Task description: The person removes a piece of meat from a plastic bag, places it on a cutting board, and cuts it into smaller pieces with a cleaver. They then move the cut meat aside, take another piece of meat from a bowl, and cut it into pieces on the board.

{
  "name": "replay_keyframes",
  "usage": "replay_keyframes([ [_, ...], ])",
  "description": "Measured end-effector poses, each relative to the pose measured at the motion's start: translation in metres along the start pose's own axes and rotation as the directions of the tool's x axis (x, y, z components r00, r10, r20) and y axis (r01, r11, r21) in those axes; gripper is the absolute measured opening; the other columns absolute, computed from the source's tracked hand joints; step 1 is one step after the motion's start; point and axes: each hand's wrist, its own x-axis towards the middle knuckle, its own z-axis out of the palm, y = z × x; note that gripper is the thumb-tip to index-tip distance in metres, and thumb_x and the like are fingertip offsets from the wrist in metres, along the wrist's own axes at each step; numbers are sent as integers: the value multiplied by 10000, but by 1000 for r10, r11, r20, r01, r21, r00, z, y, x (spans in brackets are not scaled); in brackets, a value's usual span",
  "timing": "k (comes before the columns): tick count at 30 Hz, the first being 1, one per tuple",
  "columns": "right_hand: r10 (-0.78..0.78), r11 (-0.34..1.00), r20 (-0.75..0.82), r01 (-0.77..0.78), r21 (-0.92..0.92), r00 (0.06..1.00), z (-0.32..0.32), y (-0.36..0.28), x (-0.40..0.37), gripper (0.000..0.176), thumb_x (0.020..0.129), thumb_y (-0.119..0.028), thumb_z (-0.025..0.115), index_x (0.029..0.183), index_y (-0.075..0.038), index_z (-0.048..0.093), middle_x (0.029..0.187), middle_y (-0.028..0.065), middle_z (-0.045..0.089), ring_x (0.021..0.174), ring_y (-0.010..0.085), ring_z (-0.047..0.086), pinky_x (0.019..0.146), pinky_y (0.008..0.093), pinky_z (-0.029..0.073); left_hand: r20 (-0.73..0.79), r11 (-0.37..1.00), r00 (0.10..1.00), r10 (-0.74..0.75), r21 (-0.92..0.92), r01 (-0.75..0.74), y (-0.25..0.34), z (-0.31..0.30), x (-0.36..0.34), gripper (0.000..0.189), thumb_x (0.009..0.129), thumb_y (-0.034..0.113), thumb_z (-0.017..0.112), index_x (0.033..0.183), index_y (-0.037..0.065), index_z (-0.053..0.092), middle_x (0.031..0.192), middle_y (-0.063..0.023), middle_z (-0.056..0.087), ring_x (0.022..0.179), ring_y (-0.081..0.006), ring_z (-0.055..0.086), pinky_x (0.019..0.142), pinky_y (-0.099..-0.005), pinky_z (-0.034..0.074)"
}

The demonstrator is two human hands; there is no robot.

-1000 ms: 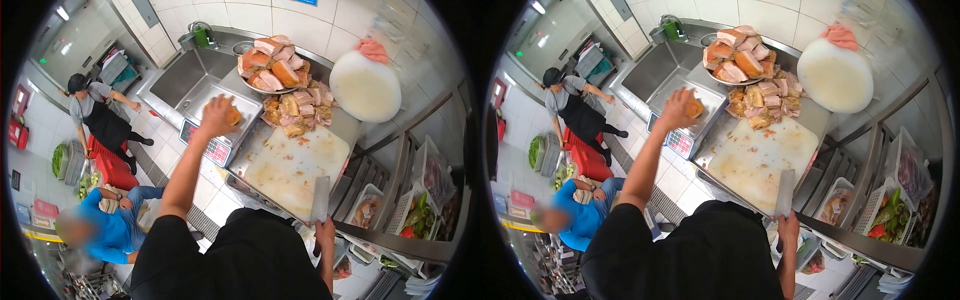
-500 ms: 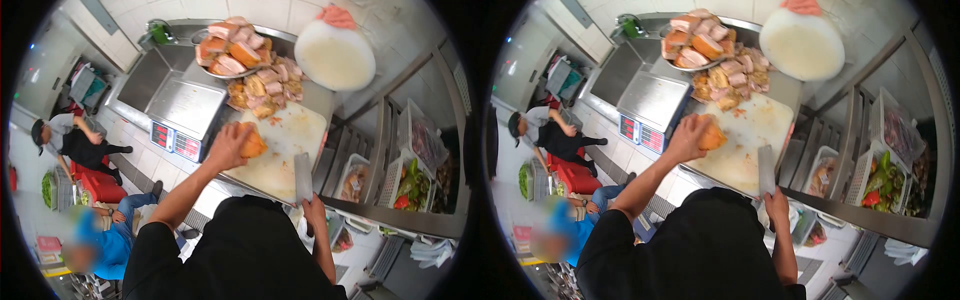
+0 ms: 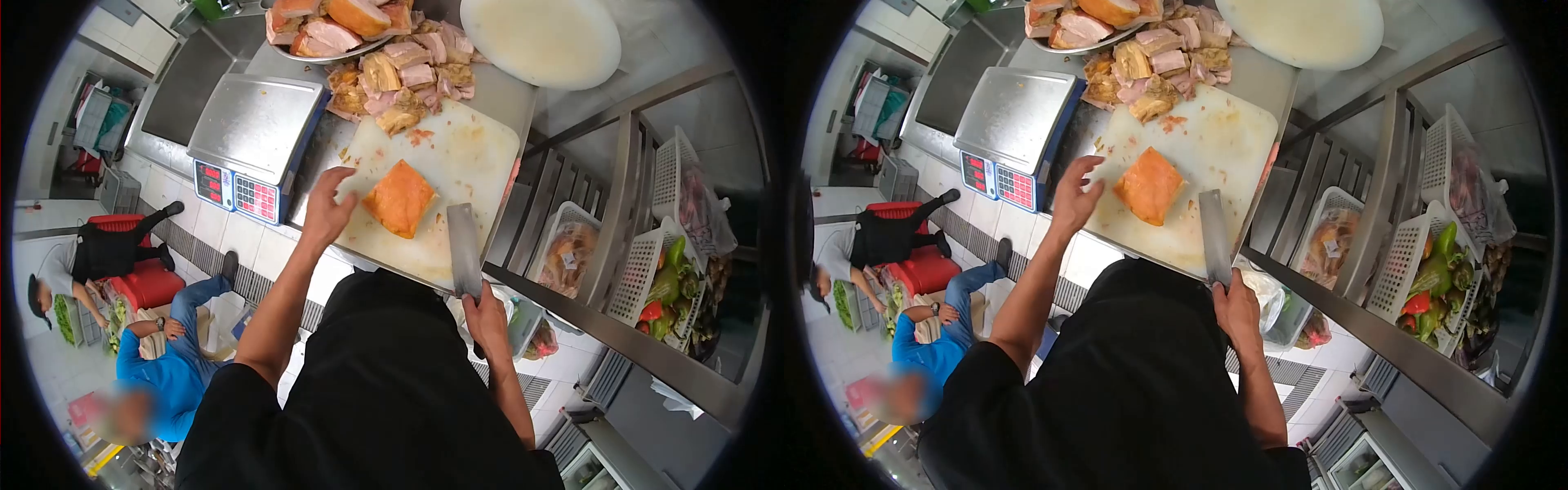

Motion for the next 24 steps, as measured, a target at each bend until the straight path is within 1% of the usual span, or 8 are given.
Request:
replay_keyframes([
  [4, -22, 997, 17, 23, -70, 1000, 0, 0, 7, 445, 978, -265, 573, 1315, 24, 541, 1025, 322, 701, 997, 510, 662, 881, 553, 509, 294, 726, 801, 522, 340, -598, 33, 45, 12, 462, 817, 241, 727, 1263, 132, 682, 1375, -111, 599, 1316, -350, 524, 1087, -516, 418],
  [8, -63, 993, -2, 63, -97, 998, -10, -12, 8, 378, 985, -237, 569, 1275, 6, 555, 989, 302, 708, 967, 493, 671, 851, 551, 509, 630, 691, 717, 298, 376, -617, 52, 72, 37, 453, 820, 328, 742, 1239, 164, 694, 1317, -100, 620, 1273, -346, 540, 1047, -563, 424],
  [10, -70, 996, 2, 70, -59, 998, -13, -14, 10, 379, 978, -243, 580, 1275, -8, 562, 985, 291, 711, 963, 482, 678, 849, 532, 514, 445, 739, 889, 108, 562, -371, 55, 69, 43, 410, 849, 363, 744, 1203, 159, 705, 1216, -108, 652, 1199, -331, 585, 1002, -534, 460],
  [12, -65, 998, 6, 65, -18, 998, -16, -15, 7, 379, 971, -248, 591, 1274, -21, 570, 981, 280, 715, 960, 471, 684, 847, 514, 518, 347, 822, 938, 11, 531, -206, 40, 48, 39, 427, 867, 386, 737, 1218, 145, 705, 1173, -125, 665, 1160, -334, 609, 982, -521, 475],
  [14, -72, 996, -13, 73, 45, 997, -19, -20, 3, 340, 972, -226, 589, 1249, -29, 571, 963, 270, 719, 946, 468, 687, 835, 507, 520, 232, 952, 968, -100, 306, 25, -16, 24, 26, 481, 925, 408, 717, 1284, 88, 689, 1027, -142, 682, 968, -267, 682, 831, -405, 561],
  [16, -69, 997, -1, 69, 34, 998, -19, -21, 4, 287, 977, -212, 581, 1191, -21, 568, 912, 262, 716, 898, 473, 683, 805, 526, 513, 305, 931, 890, -339, -23, 363, 2, 8, -8, 508, 964, 329, 712, 1366, 29, 634, 1028, -87, 662, 892, -159, 669, 761, -297, 587],
  [19, -94, 995, -10, 94, -11, 995, -18, -25, 7, 229, 985, -198, 571, 1131, -21, 568, 843, 250, 711, 827, 478, 679, 759, 551, 510, 189, 850, 925, -329, -368, 377, -1, 25, -50, 500, 980, 158, 699, 1401, -65, 550, 962, -42, 601, 855, -145, 645, 714, -285, 603],
  [24, -271, 959, -16, 269, -84, 962, -20, -59, -1, 205, 983, -192, 577, 1130, -50, 579, 778, 219, 704, 730, 455, 684, 663, 555, 527, 149, 772, 921, -361, -506, 385, -1, 43, -75, 573, 974, 144, 699, 1464, -57, 479, 1034, -47, 567, 916, -159, 649, 784, -291, 601],
])
